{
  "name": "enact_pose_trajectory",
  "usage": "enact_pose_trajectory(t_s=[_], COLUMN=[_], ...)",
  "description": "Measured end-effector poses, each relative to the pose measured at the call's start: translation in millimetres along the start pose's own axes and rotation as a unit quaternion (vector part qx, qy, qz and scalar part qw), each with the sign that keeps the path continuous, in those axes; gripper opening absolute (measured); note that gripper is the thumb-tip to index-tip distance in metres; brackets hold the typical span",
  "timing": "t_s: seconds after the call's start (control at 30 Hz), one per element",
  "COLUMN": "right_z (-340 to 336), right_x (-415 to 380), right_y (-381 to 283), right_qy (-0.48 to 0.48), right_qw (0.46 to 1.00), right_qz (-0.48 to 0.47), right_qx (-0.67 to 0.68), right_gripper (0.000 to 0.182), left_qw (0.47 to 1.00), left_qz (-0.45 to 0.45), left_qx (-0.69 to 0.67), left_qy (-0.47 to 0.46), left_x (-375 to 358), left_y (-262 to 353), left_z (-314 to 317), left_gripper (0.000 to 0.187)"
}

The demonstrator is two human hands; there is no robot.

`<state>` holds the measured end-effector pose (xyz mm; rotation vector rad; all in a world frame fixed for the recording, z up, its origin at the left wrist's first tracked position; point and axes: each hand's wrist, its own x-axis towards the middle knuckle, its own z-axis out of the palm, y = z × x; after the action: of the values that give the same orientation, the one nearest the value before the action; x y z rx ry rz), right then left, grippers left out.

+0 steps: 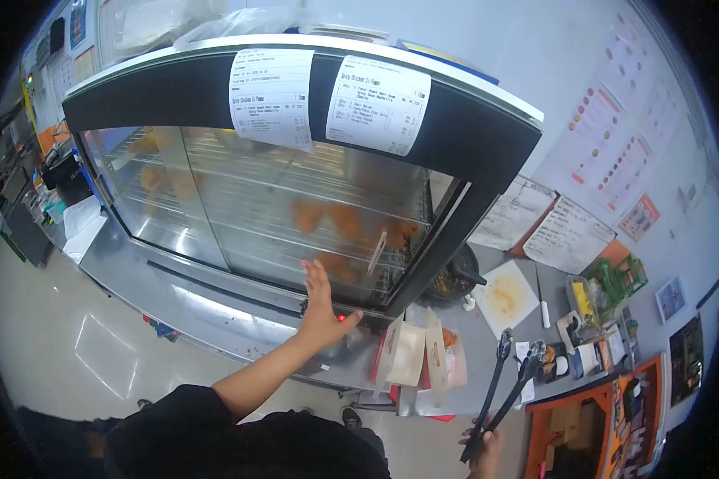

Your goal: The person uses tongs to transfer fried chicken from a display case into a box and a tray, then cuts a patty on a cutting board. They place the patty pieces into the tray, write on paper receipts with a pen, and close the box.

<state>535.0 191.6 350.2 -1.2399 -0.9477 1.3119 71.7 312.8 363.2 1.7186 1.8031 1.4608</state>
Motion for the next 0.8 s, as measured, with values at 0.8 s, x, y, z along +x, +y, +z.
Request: enact_pose_trajectory(t_s=[0.8], right_z=[29.6], right_x=[60.4], right_y=[-16.2], right_qy=[0.082], right_qw=[0.977], right_qz=[-0.036], right_qx=[-0.193], right_gripper=[0.044], left_qw=[0.956], left_qz=[-0.003], left_qx=[-0.251], left_qy=[-0.151], left_x=[-45.4], left_y=[-23.1], left_z=[-2.8], left_gripper=[0.092])
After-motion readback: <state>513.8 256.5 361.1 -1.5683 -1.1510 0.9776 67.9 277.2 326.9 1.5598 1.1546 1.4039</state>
